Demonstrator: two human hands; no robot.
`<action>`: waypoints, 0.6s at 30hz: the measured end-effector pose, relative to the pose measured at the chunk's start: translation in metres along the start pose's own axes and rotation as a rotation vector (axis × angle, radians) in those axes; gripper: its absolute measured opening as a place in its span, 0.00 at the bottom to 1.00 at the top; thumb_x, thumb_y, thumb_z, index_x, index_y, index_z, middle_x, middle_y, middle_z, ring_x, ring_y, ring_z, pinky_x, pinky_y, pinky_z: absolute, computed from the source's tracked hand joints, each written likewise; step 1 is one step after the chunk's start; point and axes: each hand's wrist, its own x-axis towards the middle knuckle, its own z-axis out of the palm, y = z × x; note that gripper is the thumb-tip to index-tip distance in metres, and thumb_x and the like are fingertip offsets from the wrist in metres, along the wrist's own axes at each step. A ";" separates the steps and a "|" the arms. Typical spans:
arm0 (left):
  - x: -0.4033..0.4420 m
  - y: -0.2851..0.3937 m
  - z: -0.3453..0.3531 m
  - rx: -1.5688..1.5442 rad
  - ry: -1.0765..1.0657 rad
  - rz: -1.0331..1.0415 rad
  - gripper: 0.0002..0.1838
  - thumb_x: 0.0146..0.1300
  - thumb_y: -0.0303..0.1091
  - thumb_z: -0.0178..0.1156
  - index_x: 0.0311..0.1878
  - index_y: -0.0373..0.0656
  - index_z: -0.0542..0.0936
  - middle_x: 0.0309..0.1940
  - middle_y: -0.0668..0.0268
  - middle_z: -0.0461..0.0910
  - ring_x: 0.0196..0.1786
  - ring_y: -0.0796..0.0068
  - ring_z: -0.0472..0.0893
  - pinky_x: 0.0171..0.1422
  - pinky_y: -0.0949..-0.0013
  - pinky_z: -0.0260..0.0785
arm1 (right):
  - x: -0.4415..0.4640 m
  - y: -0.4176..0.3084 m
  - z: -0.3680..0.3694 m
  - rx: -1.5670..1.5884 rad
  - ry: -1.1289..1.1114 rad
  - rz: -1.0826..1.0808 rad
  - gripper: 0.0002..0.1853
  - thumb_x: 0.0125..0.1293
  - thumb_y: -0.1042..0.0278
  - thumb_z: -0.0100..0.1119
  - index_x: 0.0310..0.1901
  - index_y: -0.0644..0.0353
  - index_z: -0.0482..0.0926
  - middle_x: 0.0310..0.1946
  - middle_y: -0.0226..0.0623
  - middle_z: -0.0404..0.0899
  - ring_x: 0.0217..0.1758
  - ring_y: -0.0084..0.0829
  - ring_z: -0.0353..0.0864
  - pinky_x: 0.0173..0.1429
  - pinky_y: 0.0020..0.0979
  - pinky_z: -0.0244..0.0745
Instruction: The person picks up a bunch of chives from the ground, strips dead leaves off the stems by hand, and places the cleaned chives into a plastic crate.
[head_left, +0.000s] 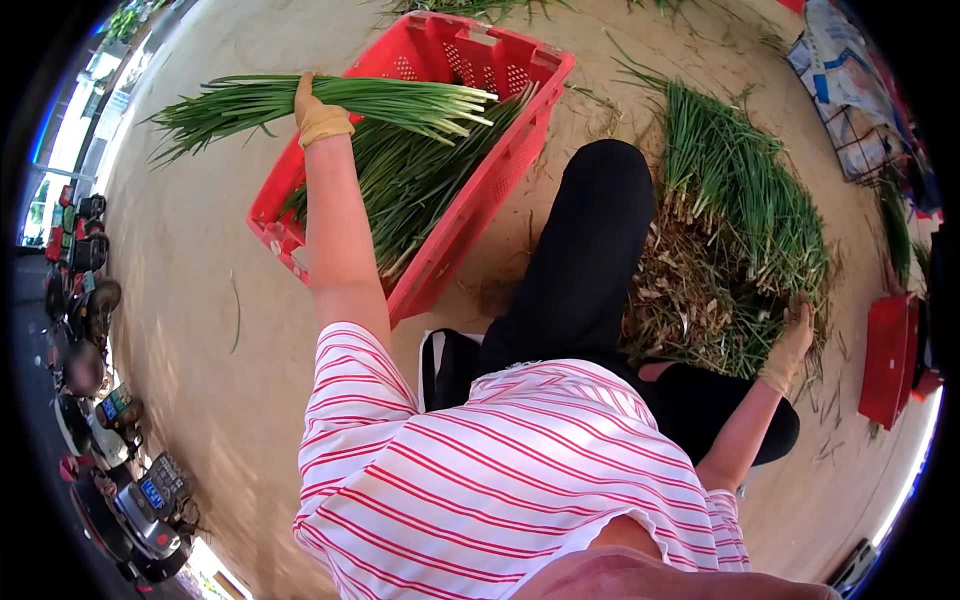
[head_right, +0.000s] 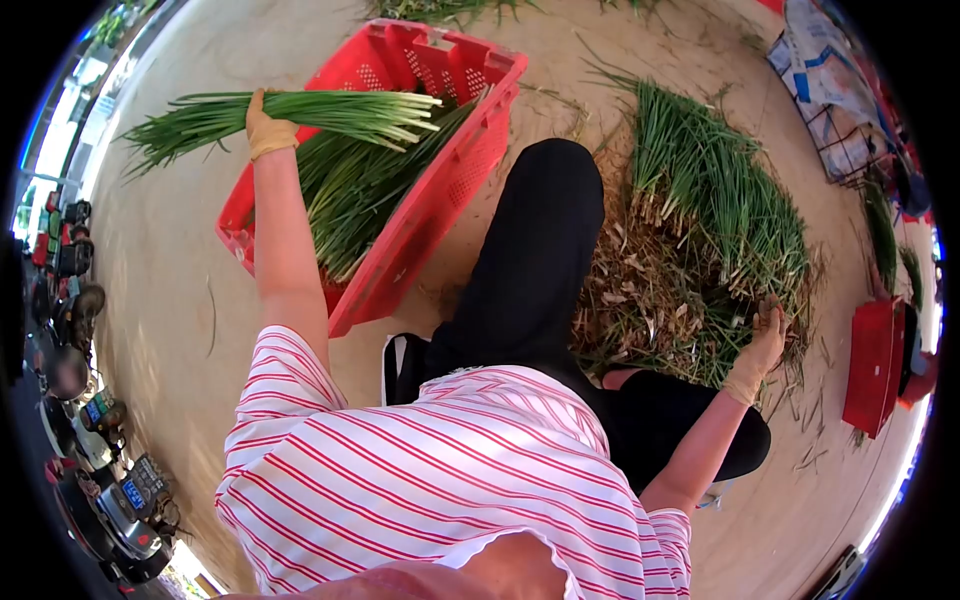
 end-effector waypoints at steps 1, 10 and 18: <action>0.011 0.007 -0.018 -0.060 0.031 0.017 0.08 0.59 0.35 0.54 0.32 0.41 0.71 0.28 0.66 0.74 0.32 0.68 0.74 0.37 0.63 0.69 | -0.007 -0.002 0.010 -0.056 0.000 0.023 0.13 0.68 0.65 0.46 0.49 0.59 0.74 0.48 0.31 0.76 0.51 0.23 0.74 0.51 0.26 0.66; 0.008 -0.046 -0.061 1.477 -0.025 0.626 0.24 0.59 0.42 0.54 0.53 0.39 0.62 0.49 0.59 0.70 0.52 0.65 0.72 0.60 0.60 0.63 | -0.029 0.017 0.051 -0.392 -0.076 0.010 0.12 0.67 0.67 0.47 0.46 0.64 0.76 0.44 0.33 0.78 0.48 0.24 0.75 0.52 0.24 0.67; -0.065 -0.134 -0.044 1.175 -0.270 -0.356 0.45 0.54 0.45 0.61 0.67 0.36 0.47 0.64 0.52 0.58 0.62 0.61 0.66 0.65 0.65 0.60 | -0.053 0.024 0.065 -0.861 -0.253 -0.084 0.12 0.65 0.68 0.49 0.46 0.63 0.77 0.43 0.31 0.78 0.46 0.24 0.73 0.53 0.23 0.64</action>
